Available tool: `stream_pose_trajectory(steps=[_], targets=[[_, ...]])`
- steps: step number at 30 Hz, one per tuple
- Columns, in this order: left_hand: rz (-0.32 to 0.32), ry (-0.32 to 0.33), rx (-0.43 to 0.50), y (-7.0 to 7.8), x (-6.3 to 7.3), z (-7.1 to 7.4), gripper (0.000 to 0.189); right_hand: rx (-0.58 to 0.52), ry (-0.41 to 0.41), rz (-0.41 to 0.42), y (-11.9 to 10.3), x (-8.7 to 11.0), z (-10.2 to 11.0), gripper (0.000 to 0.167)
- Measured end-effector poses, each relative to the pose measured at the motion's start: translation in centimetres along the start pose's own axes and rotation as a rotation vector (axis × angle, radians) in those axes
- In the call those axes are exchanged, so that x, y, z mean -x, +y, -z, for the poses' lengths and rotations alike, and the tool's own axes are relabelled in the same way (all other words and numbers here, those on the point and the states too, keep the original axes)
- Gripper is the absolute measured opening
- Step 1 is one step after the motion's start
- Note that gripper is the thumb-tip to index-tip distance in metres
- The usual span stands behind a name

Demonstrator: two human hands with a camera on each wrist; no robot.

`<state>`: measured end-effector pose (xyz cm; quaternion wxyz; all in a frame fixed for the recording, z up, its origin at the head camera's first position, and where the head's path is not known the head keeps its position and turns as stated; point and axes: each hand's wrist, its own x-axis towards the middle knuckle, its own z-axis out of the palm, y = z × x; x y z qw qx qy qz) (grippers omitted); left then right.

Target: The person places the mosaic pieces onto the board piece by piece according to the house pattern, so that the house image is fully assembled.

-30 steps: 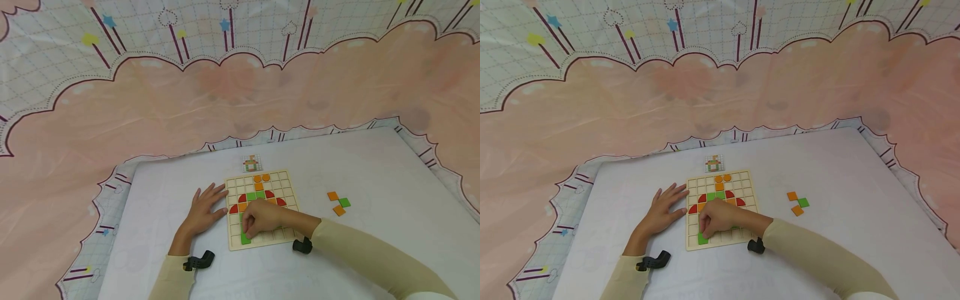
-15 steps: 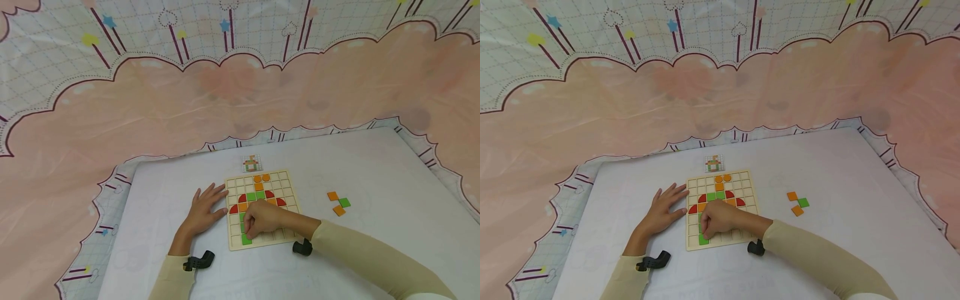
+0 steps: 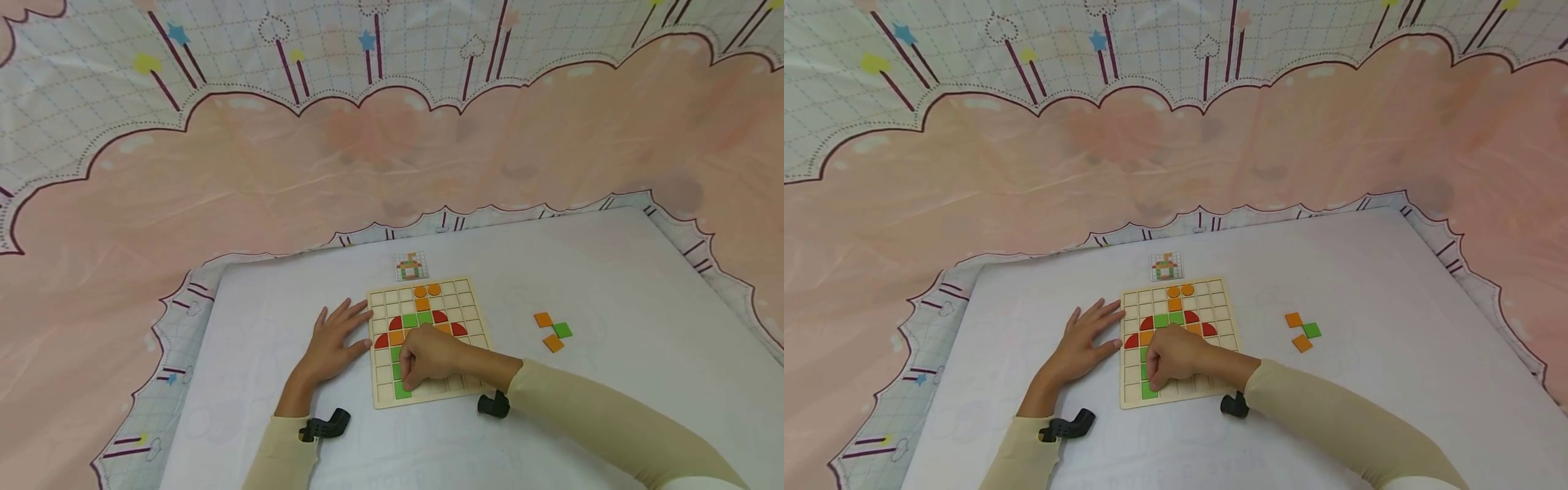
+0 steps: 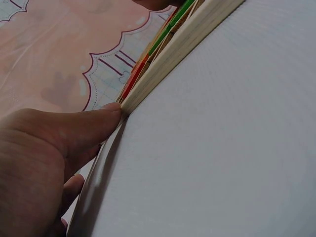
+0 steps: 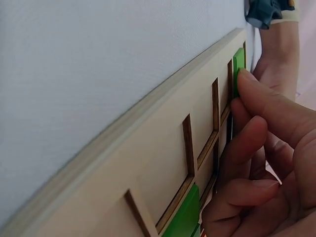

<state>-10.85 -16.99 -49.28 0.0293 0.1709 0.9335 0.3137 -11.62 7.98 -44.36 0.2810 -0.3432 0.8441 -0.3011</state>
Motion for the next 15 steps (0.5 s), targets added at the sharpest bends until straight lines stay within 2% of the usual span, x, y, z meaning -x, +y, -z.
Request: stream_pose_trajectory(steps=[8, 15], targets=[[0.002, -0.004, -0.014, 0.0, -0.1, 0.0, 0.059, -0.009, 0.015, 0.000, 0.7, 0.7, 0.5, 0.021], [0.002, -0.006, -0.021, 0.0, 0.0, -0.1, 0.059, -0.055, 0.027, 0.023, 2.5, 2.5, 2.7, 0.017]])
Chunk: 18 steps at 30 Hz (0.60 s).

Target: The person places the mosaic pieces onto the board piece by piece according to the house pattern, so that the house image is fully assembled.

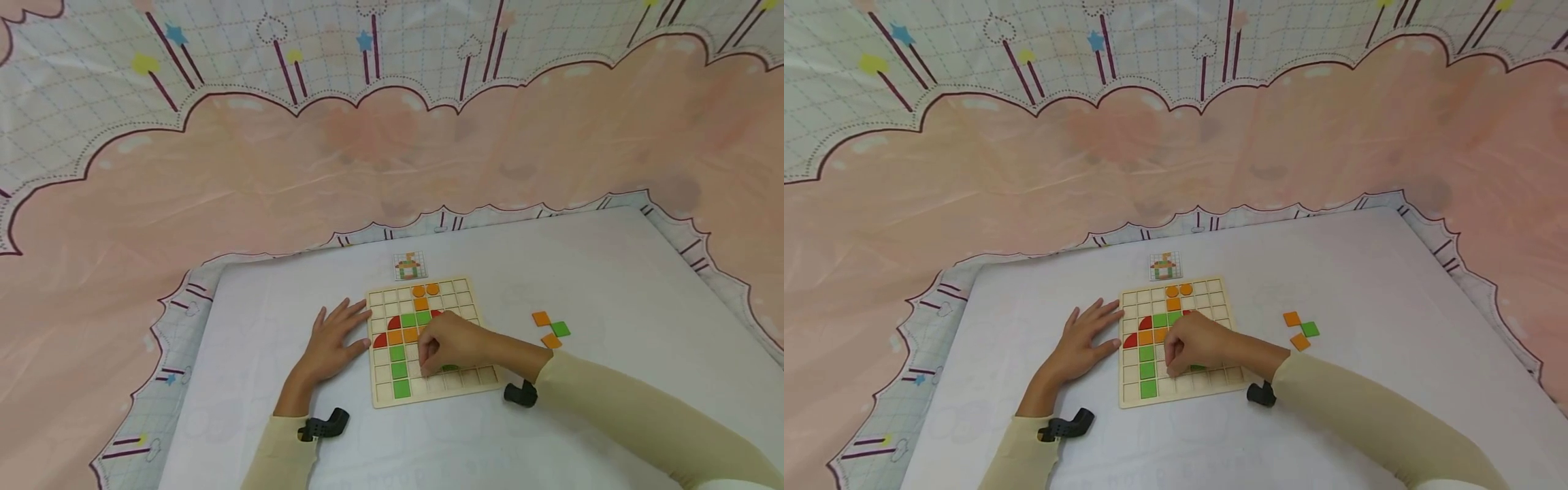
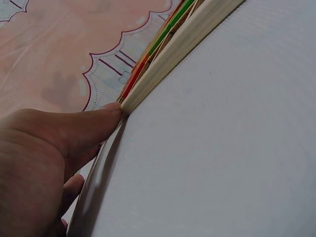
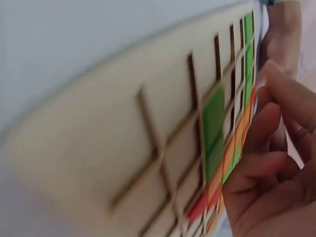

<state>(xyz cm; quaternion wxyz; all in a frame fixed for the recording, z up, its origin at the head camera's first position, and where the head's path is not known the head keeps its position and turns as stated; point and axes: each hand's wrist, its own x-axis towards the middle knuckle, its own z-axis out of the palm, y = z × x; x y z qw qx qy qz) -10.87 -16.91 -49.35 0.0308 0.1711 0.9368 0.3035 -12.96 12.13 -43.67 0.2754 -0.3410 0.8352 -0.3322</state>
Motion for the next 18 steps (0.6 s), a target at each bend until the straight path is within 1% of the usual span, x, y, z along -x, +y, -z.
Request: stream_pose_trajectory(steps=[5, 8, 14, 18], targets=[[0.005, -0.002, -0.002, 0.0, 0.0, 0.0, 0.059, 0.010, 0.021, 0.008, 1.9, 1.4, 2.7, 0.010], [0.004, -0.001, -0.004, -0.1, 0.0, 0.0, 0.059, 0.025, 0.050, -0.010, 3.3, 2.5, 4.4, 0.006], [-0.001, -0.001, -0.004, -0.1, 0.0, 0.0, 0.059, 0.037, 0.126, -0.113, 6.7, 5.3, 7.4, 0.007], [0.004, -0.005, -0.003, -0.1, 0.0, 0.0, 0.059, 0.072, 0.163, -0.197, 8.8, 7.4, 9.2, 0.007]])
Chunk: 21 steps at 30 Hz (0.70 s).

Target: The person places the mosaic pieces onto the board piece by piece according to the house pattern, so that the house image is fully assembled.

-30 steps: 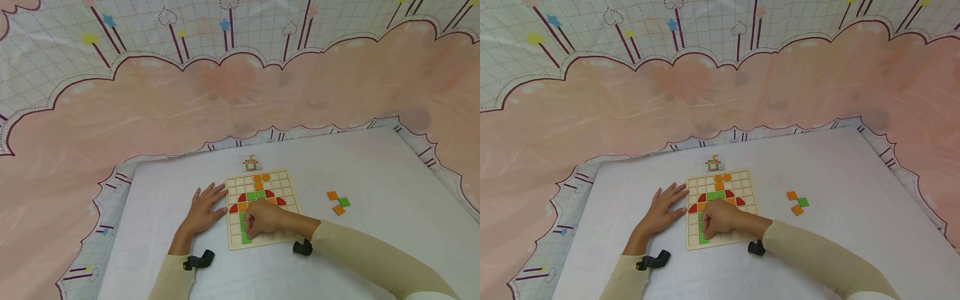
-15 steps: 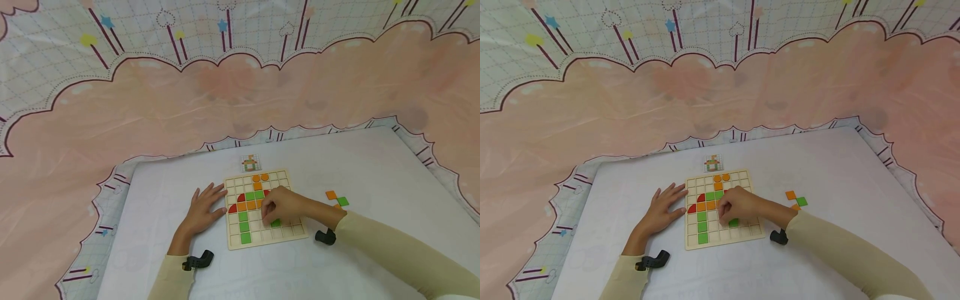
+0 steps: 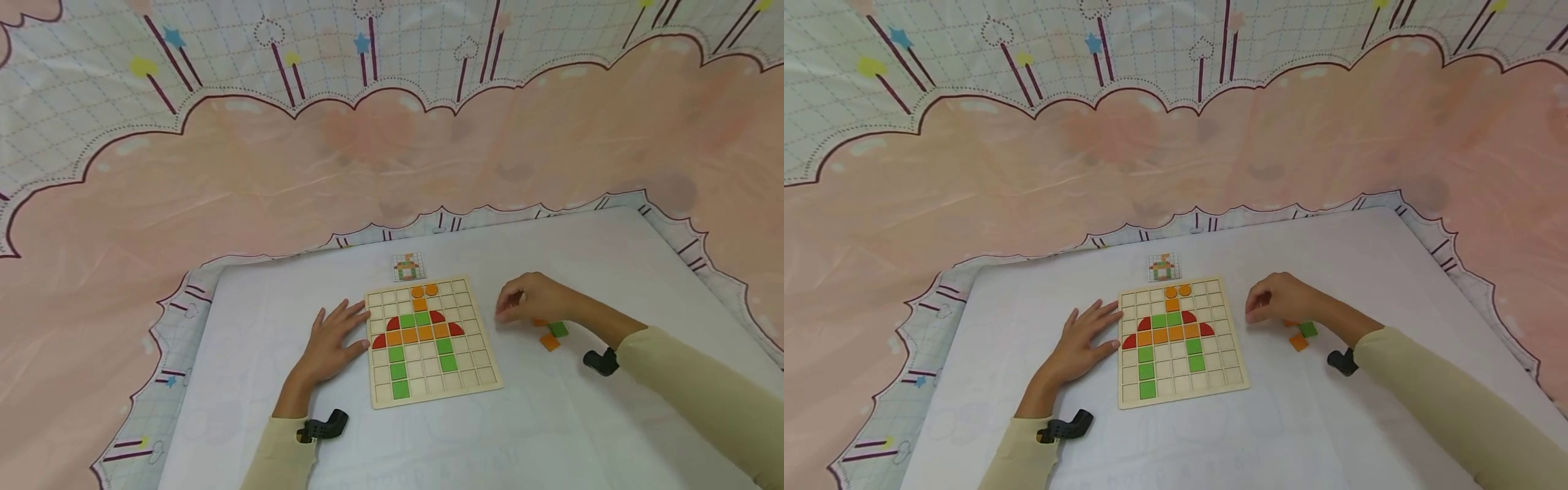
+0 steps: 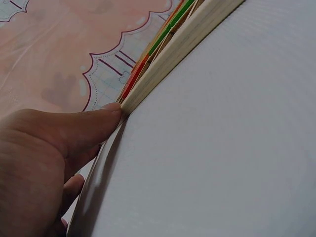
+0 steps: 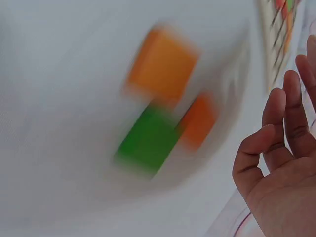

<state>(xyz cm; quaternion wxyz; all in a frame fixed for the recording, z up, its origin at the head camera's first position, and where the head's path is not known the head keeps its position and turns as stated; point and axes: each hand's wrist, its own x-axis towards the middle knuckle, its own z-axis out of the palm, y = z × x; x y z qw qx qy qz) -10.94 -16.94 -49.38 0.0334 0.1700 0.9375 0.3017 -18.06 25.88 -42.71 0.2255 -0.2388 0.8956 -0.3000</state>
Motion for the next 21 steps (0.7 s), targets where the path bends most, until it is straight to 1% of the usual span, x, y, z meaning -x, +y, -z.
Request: stream_pose_trajectory(steps=[5, 7, 11, 13, 16, 21], targets=[[-0.006, 0.012, 0.003, 0.0, 0.1, 0.0, 0.059, 0.058, 0.011, -0.080, 2.7, 1.3, 1.5, 0.010], [-0.010, 0.019, 0.002, 0.0, 0.1, -0.1, 0.058, 0.073, -0.003, -0.105, 3.6, 1.6, 1.9, 0.013], [-0.010, 0.023, 0.005, 0.0, 0.1, -0.1, 0.058, 0.088, -0.034, -0.142, 4.8, 2.1, 2.3, 0.018], [-0.012, 0.024, 0.009, 0.0, 0.1, -0.1, 0.058, 0.085, -0.041, -0.150, 5.1, 2.2, 2.3, 0.020], [-0.015, 0.027, 0.015, 0.0, 0.1, -0.1, 0.058, 0.079, -0.035, -0.141, 5.3, 2.3, 2.3, 0.022], [-0.008, 0.022, 0.009, 0.0, 0.1, -0.1, 0.058, 0.085, -0.023, -0.107, 5.1, 2.6, 2.2, 0.020]])
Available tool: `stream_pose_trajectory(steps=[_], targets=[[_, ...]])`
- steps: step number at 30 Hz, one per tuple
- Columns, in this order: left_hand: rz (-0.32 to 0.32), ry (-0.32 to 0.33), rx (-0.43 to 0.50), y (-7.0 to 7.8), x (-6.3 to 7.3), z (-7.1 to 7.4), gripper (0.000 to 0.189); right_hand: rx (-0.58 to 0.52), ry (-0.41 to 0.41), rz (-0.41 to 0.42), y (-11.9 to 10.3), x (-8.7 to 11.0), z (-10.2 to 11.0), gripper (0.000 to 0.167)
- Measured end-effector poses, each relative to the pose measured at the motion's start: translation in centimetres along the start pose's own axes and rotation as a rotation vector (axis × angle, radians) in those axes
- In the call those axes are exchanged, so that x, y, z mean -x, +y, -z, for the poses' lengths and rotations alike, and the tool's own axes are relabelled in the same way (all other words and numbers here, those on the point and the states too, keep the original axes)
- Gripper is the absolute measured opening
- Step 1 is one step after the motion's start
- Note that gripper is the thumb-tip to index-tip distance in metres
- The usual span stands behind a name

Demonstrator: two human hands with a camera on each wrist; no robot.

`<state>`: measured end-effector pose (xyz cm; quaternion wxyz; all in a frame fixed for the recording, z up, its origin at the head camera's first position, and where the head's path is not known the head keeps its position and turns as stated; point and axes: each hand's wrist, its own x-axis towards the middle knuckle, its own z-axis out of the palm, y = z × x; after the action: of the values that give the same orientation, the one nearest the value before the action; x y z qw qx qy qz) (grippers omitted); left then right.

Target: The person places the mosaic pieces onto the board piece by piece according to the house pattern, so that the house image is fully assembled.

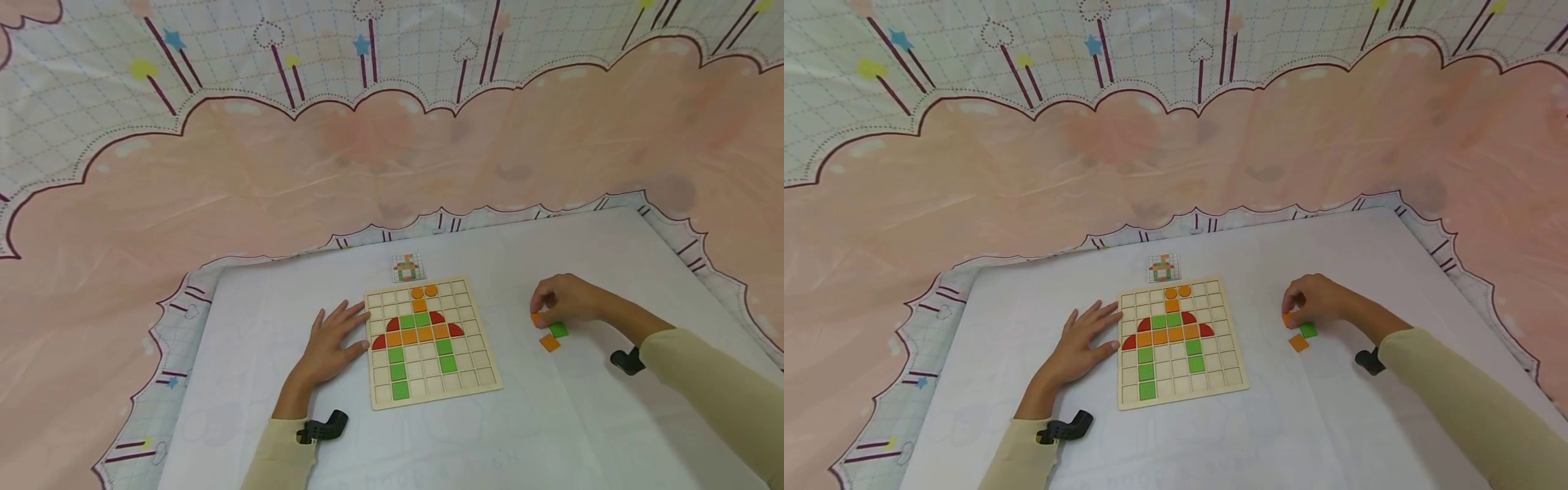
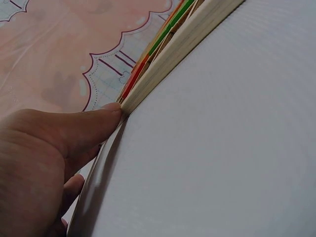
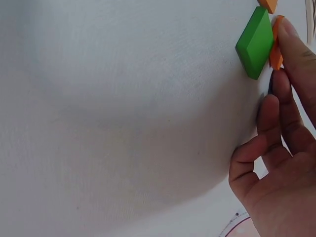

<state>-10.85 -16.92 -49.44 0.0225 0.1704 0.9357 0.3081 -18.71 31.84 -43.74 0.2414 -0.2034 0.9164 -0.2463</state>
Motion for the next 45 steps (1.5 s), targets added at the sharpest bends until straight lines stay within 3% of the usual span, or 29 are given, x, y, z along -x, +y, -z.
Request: stream_pose_trajectory(steps=[9, 18, 29, 45], targets=[[0.007, -0.006, 0.008, 0.3, 0.0, 0.1, 0.058, -0.030, -0.036, 0.020, -0.2, 0.2, 0.0, 0.017], [0.011, -0.013, 0.005, 0.1, 0.1, 0.1, 0.058, -0.062, -0.026, 0.082, -1.6, -0.9, -0.4, 0.011], [0.008, -0.012, 0.004, -0.1, 0.0, 0.0, 0.059, -0.183, -0.064, 0.144, -6.4, -3.1, -2.6, 0.015], [0.001, -0.011, 0.005, 0.1, 0.0, 0.1, 0.058, -0.315, -0.153, 0.270, -13.2, -4.6, -8.4, 0.009]])
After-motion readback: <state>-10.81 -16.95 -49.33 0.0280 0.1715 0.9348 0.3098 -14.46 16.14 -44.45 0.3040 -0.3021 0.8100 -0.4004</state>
